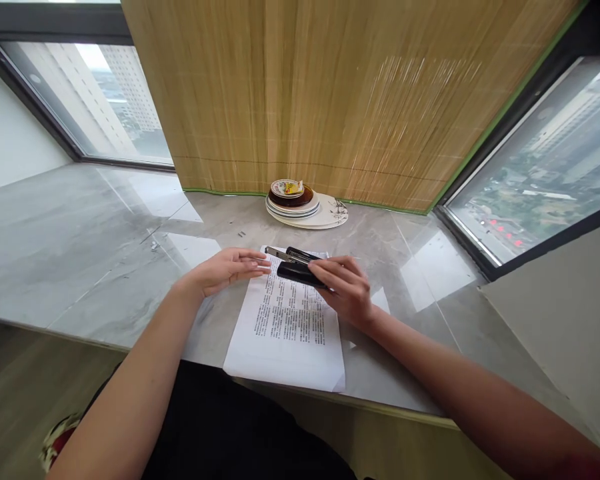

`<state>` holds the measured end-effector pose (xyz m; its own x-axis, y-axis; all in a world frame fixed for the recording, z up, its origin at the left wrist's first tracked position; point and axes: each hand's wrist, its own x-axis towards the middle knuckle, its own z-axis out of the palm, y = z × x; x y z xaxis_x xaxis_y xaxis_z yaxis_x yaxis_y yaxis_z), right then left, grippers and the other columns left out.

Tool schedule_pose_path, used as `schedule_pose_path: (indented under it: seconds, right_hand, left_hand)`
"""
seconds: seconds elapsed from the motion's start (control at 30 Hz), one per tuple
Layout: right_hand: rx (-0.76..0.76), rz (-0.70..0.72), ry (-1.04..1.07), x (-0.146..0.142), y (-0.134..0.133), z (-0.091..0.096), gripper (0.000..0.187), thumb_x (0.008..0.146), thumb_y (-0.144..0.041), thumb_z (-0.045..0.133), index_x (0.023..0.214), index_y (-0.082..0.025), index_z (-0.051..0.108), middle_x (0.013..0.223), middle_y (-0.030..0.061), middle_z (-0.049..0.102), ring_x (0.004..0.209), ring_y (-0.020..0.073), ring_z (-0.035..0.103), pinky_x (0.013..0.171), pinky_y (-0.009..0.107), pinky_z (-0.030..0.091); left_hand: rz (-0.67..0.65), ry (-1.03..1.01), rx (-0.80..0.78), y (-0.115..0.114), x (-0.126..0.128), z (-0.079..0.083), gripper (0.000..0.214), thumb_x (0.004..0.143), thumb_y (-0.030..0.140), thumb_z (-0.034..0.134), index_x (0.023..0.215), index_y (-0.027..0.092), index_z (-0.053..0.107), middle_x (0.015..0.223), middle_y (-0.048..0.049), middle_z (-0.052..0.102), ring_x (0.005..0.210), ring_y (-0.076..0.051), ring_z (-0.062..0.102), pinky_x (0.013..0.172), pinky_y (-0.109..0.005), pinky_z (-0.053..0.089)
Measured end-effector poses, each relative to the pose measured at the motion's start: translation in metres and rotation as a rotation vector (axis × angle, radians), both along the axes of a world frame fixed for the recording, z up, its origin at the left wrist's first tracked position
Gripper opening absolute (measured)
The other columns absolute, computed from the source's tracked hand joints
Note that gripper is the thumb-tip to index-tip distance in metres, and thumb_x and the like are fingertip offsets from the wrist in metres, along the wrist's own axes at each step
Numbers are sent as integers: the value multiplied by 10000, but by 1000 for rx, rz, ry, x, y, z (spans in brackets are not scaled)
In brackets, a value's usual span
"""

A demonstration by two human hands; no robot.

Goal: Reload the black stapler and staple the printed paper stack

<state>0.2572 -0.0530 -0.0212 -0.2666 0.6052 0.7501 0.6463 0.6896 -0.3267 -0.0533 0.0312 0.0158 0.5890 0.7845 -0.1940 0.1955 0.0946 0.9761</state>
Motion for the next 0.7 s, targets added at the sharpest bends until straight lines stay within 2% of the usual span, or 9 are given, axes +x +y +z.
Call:
schedule_pose_path:
  seconds: [0.07, 0.13, 0.27, 0.37, 0.47, 0.53, 0.63, 0.7]
  right_hand:
    - [-28, 27, -105, 3, -3, -2, 298, 1008, -214, 642, 1220, -381, 770, 1230, 18, 795, 1084, 278, 698, 975, 490, 542]
    - [-55, 77, -197, 5, -6, -4, 323, 1026, -222, 626, 1244, -422, 757, 1277, -16, 780, 1139, 269, 682, 1012, 481, 523]
    - [-49, 159, -306, 7, -10, -6, 365, 1046, -220, 620, 1302, -460, 723, 1333, -59, 756, 1175, 240, 669, 1019, 432, 510]
    - [16, 107, -321, 7, -10, -6, 385, 1043, -198, 629, 1318, -452, 716, 1332, -58, 758, 1171, 231, 673, 1022, 411, 506]
    - [201, 30, -293, 4, -8, -5, 389, 1023, -172, 661, 1315, -424, 717, 1281, -56, 784, 1128, 210, 685, 1001, 380, 510]
    - [321, -10, -203, 0, -6, -2, 409, 995, -125, 683, 1312, -379, 720, 1219, -42, 807, 1075, 199, 694, 957, 366, 523]
    - [369, -54, -71, -6, -3, 5, 445, 961, -54, 687, 1299, -340, 730, 1144, -26, 825, 1025, 203, 697, 908, 375, 543]
    - [375, -45, -72, -8, -2, 7, 440, 956, -46, 690, 1281, -338, 739, 1134, -28, 827, 1021, 209, 696, 899, 381, 548]
  left_hand:
    - [-40, -59, -140, -1, 4, -3, 402, 880, 347, 822, 1238, 179, 752, 1398, -138, 716, 1319, -302, 680, 1246, -495, 474]
    - [-67, -103, -200, -3, 8, -4, 365, 887, 310, 817, 1222, 172, 770, 1362, -134, 738, 1342, -296, 665, 1272, -480, 446]
    - [-57, -168, -236, -3, 11, -3, 323, 910, 273, 797, 1211, 156, 783, 1278, -138, 775, 1334, -295, 671, 1298, -465, 411]
    - [-79, -188, -210, -3, 11, -1, 285, 940, 254, 762, 1203, 150, 789, 1322, -142, 757, 1359, -307, 652, 1311, -479, 389]
    - [-81, -211, -215, -3, 11, 1, 261, 995, 222, 683, 1218, 128, 780, 1400, -148, 715, 1395, -293, 624, 1327, -462, 355]
    - [-55, -240, -251, -4, 11, 3, 272, 1013, 165, 637, 1245, 101, 762, 1413, -157, 706, 1387, -269, 631, 1327, -432, 350]
    - [1, -279, -301, -4, 10, 5, 275, 1022, 104, 596, 1247, 73, 750, 1390, -172, 716, 1342, -248, 668, 1302, -386, 392]
    - [42, -279, -325, -4, 8, 6, 263, 1036, 108, 582, 1231, 65, 753, 1360, -182, 730, 1304, -245, 694, 1269, -365, 440]
